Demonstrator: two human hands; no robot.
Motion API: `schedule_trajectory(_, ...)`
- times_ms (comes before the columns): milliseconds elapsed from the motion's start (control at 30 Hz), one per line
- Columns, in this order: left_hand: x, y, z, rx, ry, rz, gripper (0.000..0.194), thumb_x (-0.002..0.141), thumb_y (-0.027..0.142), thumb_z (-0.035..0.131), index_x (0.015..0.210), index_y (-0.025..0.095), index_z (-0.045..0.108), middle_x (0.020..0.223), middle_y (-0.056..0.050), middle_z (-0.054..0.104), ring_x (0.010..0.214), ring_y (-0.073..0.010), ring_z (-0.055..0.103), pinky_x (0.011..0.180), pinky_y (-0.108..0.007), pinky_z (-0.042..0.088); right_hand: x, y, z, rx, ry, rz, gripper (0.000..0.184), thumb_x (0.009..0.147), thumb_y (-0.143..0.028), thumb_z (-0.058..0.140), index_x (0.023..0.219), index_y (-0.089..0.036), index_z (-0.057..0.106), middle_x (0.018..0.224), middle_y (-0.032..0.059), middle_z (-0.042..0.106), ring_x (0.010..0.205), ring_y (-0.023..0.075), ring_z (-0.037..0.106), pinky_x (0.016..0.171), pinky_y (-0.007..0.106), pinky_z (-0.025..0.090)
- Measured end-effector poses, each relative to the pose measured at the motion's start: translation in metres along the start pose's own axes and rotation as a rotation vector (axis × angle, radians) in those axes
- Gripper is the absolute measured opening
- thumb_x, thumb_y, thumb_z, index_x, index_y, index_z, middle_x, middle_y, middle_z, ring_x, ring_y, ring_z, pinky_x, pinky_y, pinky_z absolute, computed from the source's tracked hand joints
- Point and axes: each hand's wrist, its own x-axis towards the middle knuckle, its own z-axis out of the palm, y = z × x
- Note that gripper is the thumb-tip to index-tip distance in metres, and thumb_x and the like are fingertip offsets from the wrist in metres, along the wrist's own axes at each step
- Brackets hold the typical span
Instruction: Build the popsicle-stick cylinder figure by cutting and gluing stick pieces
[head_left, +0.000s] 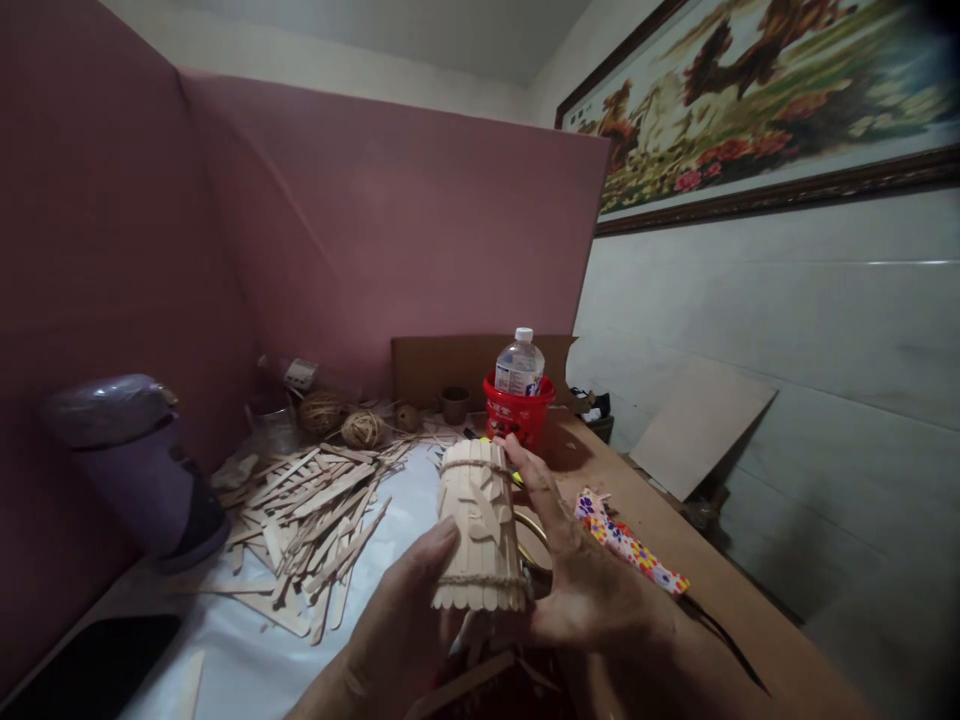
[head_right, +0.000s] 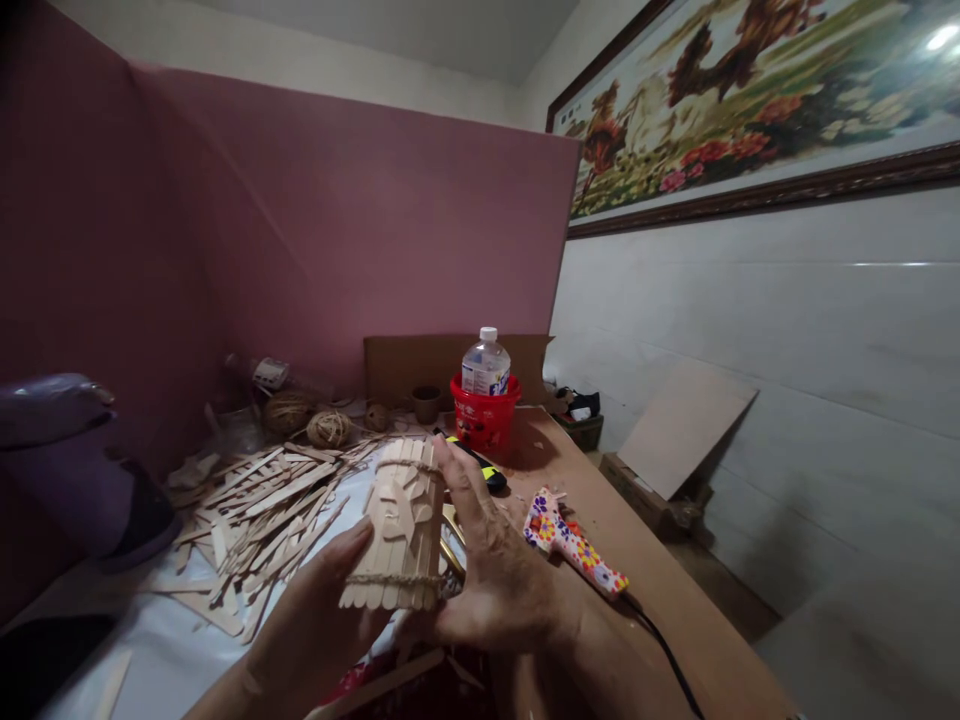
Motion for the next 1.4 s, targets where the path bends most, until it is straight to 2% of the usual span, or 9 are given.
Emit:
schedule_trajectory(167,0.01,0.004,-0.003,0.061,0.229,-0.071,0.033,0.079,0.041,0.061,0.095,0.013,0.069,0.077,-0.009,0.072,0.076,-0.0244,0.068,0.071,-0.034,0.05,-0.007,0.007,0.004,-0.036,0.047,0.008,0.133,0.055,-0.024,0.081,0.147,-0.025,-0.015,0.156,0.0138,0.008,0.14,0.039,0.014,0.11,0.057,0.025)
schedule_trajectory(233,0.016,0.007,-0.011,0.146,0.402,0.071,0.014,0.07,0.02,0.068,0.082,0.012,0.068,0.07,-0.005,0.069,0.065,-0.0184,0.065,0.064,-0.028,0.049,-0.011,0.011,0.005,-0.059,0.069,-0.005,0.132,0.056,-0.025,0.08,0.147,-0.024,-0.014,0.155,0.0133,0.009,0.141,0.0389,0.012,0.111,0.057,0.023)
schedule_trajectory(300,0.02,0.01,-0.021,0.237,0.524,0.234,0.021,0.058,0.001,0.067,0.076,0.012,0.067,0.069,-0.003,0.068,0.059,-0.0116,0.061,0.06,-0.022,0.046,-0.014,0.015,0.007,-0.079,0.099,-0.009,0.131,0.056,-0.027,0.08,0.147,-0.024,-0.014,0.156,0.013,0.009,0.141,0.0385,0.009,0.111,0.057,0.023)
schedule_trajectory(367,0.022,0.013,-0.028,0.332,0.561,0.336,0.024,0.054,-0.002,0.067,0.074,0.011,0.068,0.072,-0.003,0.069,0.062,-0.0102,0.061,0.061,-0.02,0.046,-0.017,0.018,0.008,-0.097,0.104,-0.004,0.131,0.057,-0.029,0.08,0.147,-0.023,-0.015,0.156,0.0132,0.006,0.141,0.0387,0.007,0.112,0.057,0.022)
schedule_trajectory(500,0.019,0.019,-0.03,0.432,0.556,0.501,0.024,0.065,0.018,0.076,0.087,0.016,0.068,0.089,-0.004,0.071,0.084,-0.0173,0.067,0.08,-0.028,0.05,-0.017,0.021,0.009,-0.132,0.111,0.02,0.13,0.056,-0.031,0.082,0.148,-0.022,-0.011,0.156,0.0127,0.007,0.142,0.038,0.007,0.113,0.055,0.021)
schedule_trajectory(633,0.015,0.023,-0.026,0.404,0.528,0.536,0.015,0.069,0.024,0.076,0.076,0.015,0.067,0.099,-0.006,0.07,0.099,-0.0211,0.065,0.09,-0.033,0.048,-0.017,0.022,0.01,-0.142,0.111,0.021,0.127,0.057,-0.026,0.081,0.148,-0.022,-0.008,0.155,0.0124,0.009,0.141,0.0352,0.012,0.113,0.051,0.025)
schedule_trajectory(900,0.017,0.024,-0.027,0.308,0.57,0.433,0.024,0.054,0.021,0.085,0.073,0.012,0.074,0.061,0.0,0.066,0.055,-0.0062,0.054,0.053,-0.016,0.044,-0.019,0.028,0.015,-0.178,0.108,0.016,0.126,0.055,-0.019,0.077,0.149,-0.022,-0.007,0.154,0.0111,0.012,0.142,0.0345,0.011,0.113,0.05,0.024)
schedule_trajectory(1167,0.015,0.024,-0.018,0.285,0.54,0.263,0.026,0.05,0.018,0.086,0.07,0.01,0.072,0.069,-0.009,0.073,0.06,-0.0155,0.067,0.056,-0.022,0.053,-0.018,0.028,0.016,-0.161,0.073,0.006,0.122,0.054,-0.013,0.073,0.148,-0.021,-0.004,0.153,0.0119,0.01,0.141,0.0319,0.014,0.114,0.046,0.022)
schedule_trajectory(1400,0.013,0.025,-0.016,0.337,0.449,0.286,0.015,0.059,0.017,0.081,0.066,0.01,0.069,0.056,0.0,0.061,0.046,-0.0056,0.051,0.037,-0.013,0.038,-0.016,0.029,0.017,-0.161,0.06,0.021,0.12,0.054,-0.01,0.07,0.149,-0.02,-0.003,0.152,0.0122,0.009,0.141,0.0315,0.015,0.114,0.045,0.021)
